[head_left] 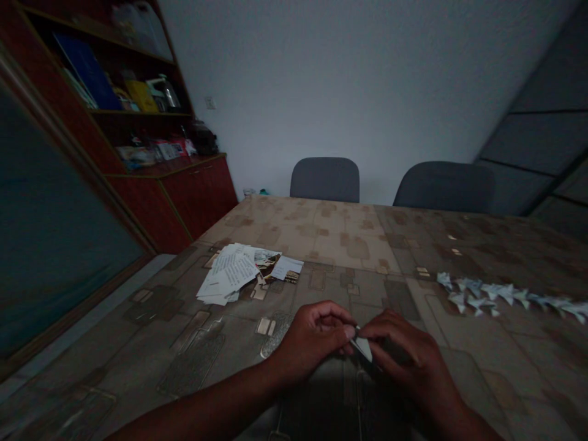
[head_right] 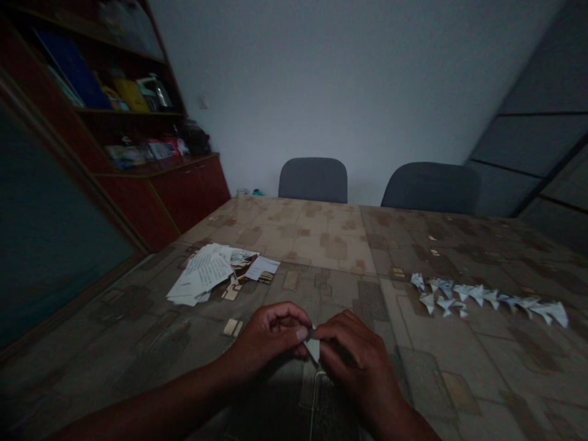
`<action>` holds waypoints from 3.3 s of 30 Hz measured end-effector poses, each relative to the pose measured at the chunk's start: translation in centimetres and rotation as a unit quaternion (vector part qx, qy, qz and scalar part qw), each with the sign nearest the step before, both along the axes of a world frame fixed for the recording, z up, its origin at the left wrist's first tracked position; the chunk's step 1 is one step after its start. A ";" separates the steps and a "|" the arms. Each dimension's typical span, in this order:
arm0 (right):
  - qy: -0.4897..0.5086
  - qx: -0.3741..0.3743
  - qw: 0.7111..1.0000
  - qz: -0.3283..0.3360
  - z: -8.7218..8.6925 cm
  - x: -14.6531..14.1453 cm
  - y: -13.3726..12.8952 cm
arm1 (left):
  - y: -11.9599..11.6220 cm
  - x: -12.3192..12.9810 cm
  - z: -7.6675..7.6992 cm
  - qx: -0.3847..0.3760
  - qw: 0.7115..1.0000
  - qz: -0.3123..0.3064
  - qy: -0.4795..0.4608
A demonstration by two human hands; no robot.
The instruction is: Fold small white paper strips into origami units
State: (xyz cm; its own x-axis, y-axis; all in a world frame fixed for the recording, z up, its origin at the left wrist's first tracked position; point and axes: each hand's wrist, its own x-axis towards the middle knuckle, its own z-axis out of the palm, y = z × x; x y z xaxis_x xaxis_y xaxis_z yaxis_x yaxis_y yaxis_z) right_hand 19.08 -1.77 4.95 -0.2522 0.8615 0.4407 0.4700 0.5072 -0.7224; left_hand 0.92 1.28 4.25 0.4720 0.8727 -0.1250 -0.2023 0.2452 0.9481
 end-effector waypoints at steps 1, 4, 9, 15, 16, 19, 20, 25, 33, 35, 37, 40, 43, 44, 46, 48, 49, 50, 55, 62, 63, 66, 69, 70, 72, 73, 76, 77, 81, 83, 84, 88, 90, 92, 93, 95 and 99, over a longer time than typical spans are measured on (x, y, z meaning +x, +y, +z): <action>0.004 -0.010 1.000 -0.005 -0.1 0.1 0.0 | 0.0 0.0 0.0 -0.007 1.000 -0.003 -0.007; 0.014 -0.037 0.999 -0.020 -0.3 0.3 0.0 | 0.2 -0.1 -0.3 -0.030 0.999 -0.009 -0.036; 0.032 -0.069 0.997 -0.012 -0.2 0.5 -0.2 | 0.4 -0.2 -0.7 -0.098 0.992 -0.022 -0.078; 0.044 -0.102 0.994 -0.020 -0.2 0.5 -0.2 | 0.5 -0.2 -0.9 -0.147 0.983 -0.021 -0.106; 0.044 -0.101 0.994 -0.022 -0.2 0.5 -0.1 | 0.5 -0.1 -1.0 -0.147 0.983 -0.023 -0.106; 0.034 -0.099 0.994 -0.021 -0.2 0.4 0.0 | 0.6 -0.1 -1.2 -0.153 0.982 -0.031 -0.109; 0.030 -0.098 0.995 -0.021 -0.2 0.4 0.1 | 0.6 -0.1 -1.3 -0.159 0.980 -0.033 -0.112; 0.035 -0.092 0.995 -0.018 0.0 0.2 0.1 | 0.6 -0.1 -1.8 -0.187 0.973 -0.046 -0.129; 0.025 -0.100 0.994 -0.028 -0.5 0.0 0.0 | 0.6 -0.1 -1.9 -0.208 0.967 -0.060 -0.132; 0.029 -0.106 0.993 -0.034 -0.7 0.0 -0.1 | 0.5 0.0 -1.9 -0.211 0.967 -0.060 -0.133; 0.036 -0.111 0.992 -0.037 -0.8 -0.1 -0.1 | 0.4 0.0 -1.7 -0.209 0.967 -0.059 -0.135; 0.043 -0.112 0.992 -0.039 -0.8 -0.1 -0.1 | 0.3 0.0 -1.5 -0.191 0.970 -0.057 -0.137; 0.043 -0.103 0.993 -0.042 -0.6 -0.1 -0.2 | 0.2 -0.1 -1.5 -0.153 0.979 -0.052 -0.128; 0.042 -0.099 0.993 -0.044 -0.5 -0.1 -0.3 | 0.2 -0.1 -1.5 -0.133 0.983 -0.051 -0.120; 0.037 -0.092 0.994 -0.049 -0.3 -0.1 -0.3 | 0.2 -0.2 -1.6 -0.088 0.990 -0.046 -0.098; 0.035 -0.088 0.994 -0.053 -0.2 -0.2 -0.3 | 0.2 -0.1 -1.6 -0.053 0.995 -0.042 -0.076; 0.036 -0.089 0.994 -0.053 -0.2 -0.2 -0.3 | 0.2 -0.1 -1.6 -0.045 0.996 -0.037 -0.070; 0.038 -0.091 0.994 -0.053 -0.1 -0.3 -0.3 | 0.1 -0.1 -1.6 -0.041 0.996 -0.032 -0.067; 0.065 -0.114 0.990 -0.047 -0.2 -0.6 -0.4 | 0.0 0.2 -1.6 -0.032 0.997 -0.021 -0.069; 0.107 -0.155 0.981 -0.042 -0.6 -0.4 -0.3 | -0.1 0.4 -1.3 -0.038 0.998 0.003 -0.044; 0.106 -0.156 0.981 -0.046 -0.6 -0.3 -0.3 | -0.1 0.4 -1.2 -0.041 0.998 0.013 -0.041; 0.095 -0.165 0.980 -0.050 -0.6 -0.1 -0.4 | -0.1 0.3 -1.0 -0.034 0.999 0.039 -0.015; 0.102 -0.194 0.975 -0.041 -0.6 -0.1 -0.5 | -0.2 0.2 -0.7 -0.016 0.998 0.060 0.015; 0.113 -0.210 0.971 -0.033 -0.6 -0.1 -0.5 | -0.2 0.2 -0.6 -0.012 0.997 0.067 0.021; 0.147 -0.248 0.958 -0.011 -0.6 -0.4 -0.4 | -0.4 0.2 -0.4 -0.004 0.997 0.073 0.029; 0.164 -0.266 0.950 0.002 -0.7 -0.5 -0.4 | -0.5 0.3 -0.3 -0.001 0.997 0.075 0.031; 0.200 -0.295 0.934 0.025 -0.7 -0.8 -0.3 | -0.8 0.4 0.0 -0.001 0.996 0.077 0.035; 0.206 -0.296 0.932 0.026 -0.7 -0.9 -0.4 | -0.9 0.4 0.1 -0.003 0.996 0.077 0.036; 0.215 -0.285 0.934 0.017 -0.5 -1.1 -0.6 | -1.0 0.5 0.2 -0.010 0.997 0.064 0.035; 0.213 -0.281 0.935 0.013 -0.3 -1.1 -0.6 | -1.1 0.5 0.1 -0.008 0.998 0.057 0.030; 0.213 -0.283 0.935 0.014 -0.2 -1.1 -0.7 | -1.1 0.5 0.0 -0.006 0.998 0.054 0.026; 0.218 -0.296 0.930 0.020 0.0 -1.1 -0.7 | -1.1 0.4 0.0 -0.005 0.999 0.048 0.015; 0.217 -0.294 0.931 0.021 0.0 -1.1 -0.7 | -1.3 0.4 0.2 -0.010 0.998 0.056 0.016; 0.219 -0.290 0.931 0.023 0.1 -1.1 -0.8 | -1.4 0.4 0.4 -0.012 0.998 0.066 0.017; 0.223 -0.288 0.931 0.023 0.1 -1.1 -0.8 | -1.4 0.4 0.5 -0.012 0.997 0.069 0.018; 0.231 -0.282 0.931 0.024 0.2 -1.1 -0.9 | -1.5 0.4 0.7 -0.009 0.997 0.070 0.018; 0.197 -0.242 0.950 0.005 0.3 -1.3 -1.1 | -1.5 0.4 0.9 -0.005 0.998 0.066 0.020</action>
